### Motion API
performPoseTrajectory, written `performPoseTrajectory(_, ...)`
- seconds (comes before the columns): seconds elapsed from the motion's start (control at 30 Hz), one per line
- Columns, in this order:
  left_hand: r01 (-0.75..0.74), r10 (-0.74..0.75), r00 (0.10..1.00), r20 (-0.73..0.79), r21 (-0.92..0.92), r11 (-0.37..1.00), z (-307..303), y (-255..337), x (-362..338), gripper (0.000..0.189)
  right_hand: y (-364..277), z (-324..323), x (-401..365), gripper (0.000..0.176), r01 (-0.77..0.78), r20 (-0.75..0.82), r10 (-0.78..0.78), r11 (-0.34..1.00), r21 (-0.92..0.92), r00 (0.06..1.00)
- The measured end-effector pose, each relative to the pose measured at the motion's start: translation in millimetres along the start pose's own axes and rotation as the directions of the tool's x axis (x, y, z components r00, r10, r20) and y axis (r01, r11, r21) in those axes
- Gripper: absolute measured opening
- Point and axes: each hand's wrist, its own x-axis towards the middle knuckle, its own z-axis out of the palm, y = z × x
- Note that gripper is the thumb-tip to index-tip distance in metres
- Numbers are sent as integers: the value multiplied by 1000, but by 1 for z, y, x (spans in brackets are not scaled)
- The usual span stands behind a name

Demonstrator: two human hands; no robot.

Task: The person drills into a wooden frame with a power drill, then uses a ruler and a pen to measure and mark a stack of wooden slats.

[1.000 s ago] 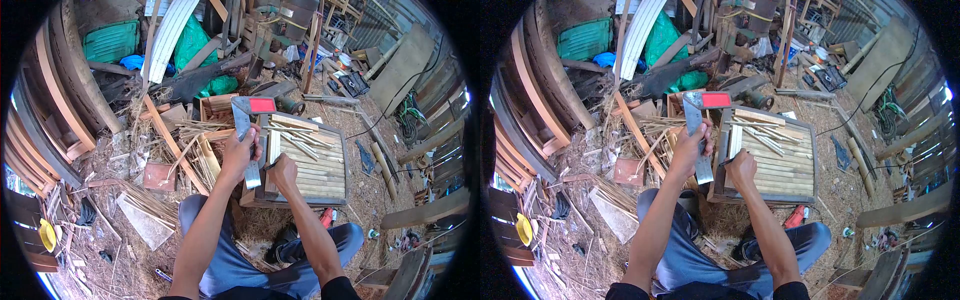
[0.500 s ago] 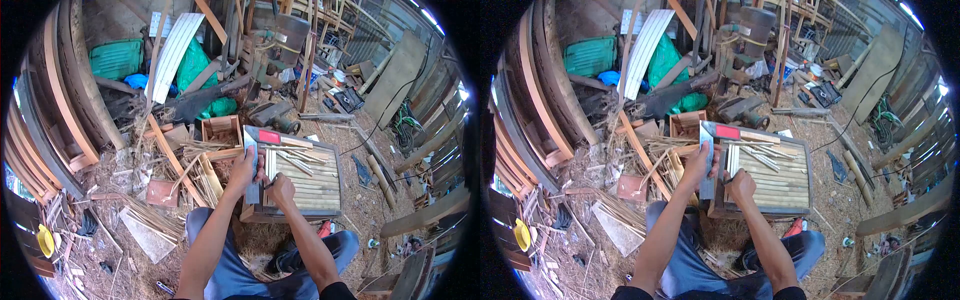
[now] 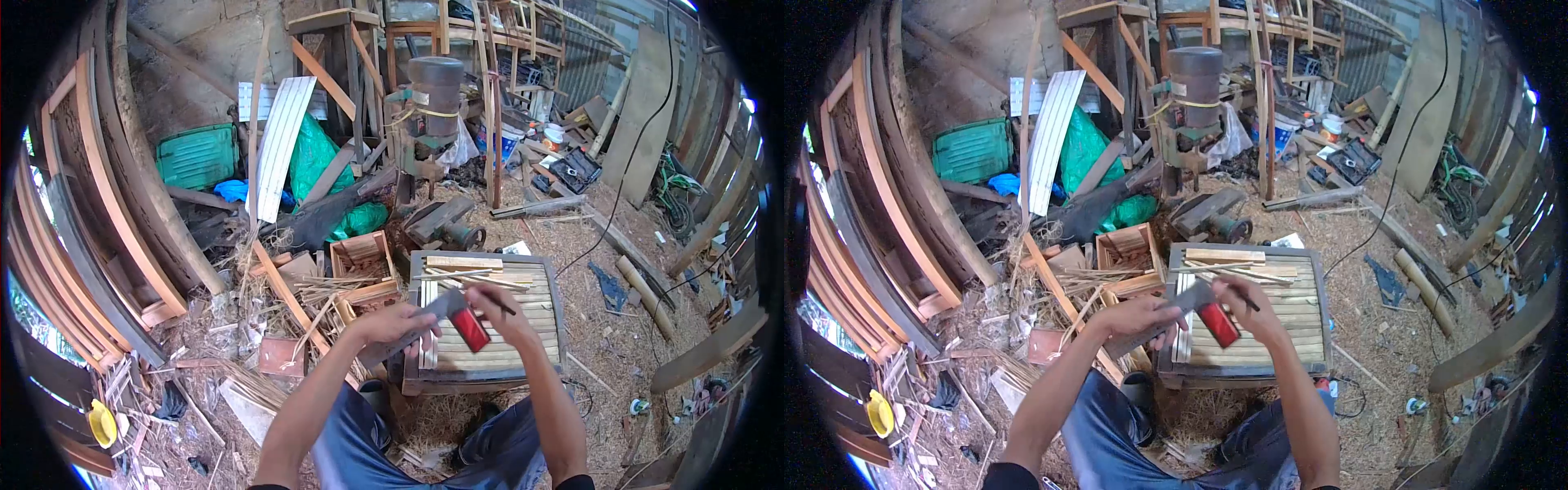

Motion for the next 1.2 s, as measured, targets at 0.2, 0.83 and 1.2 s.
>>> performPoseTrajectory(0.2,87,-32,995,-97,646,759,-24,24,26,37,51,15,-1,37,-14,46,9,994,108,999)
performPoseTrajectory(0.83,-157,35,181,-983,6,988,72,-102,84,52,99,46,36,25,-52,-236,54,999,14,970)
performPoseTrajectory(1.2,-152,-238,236,-942,-278,949,74,-97,78,50,93,54,31,24,-242,-233,231,970,-21,945)
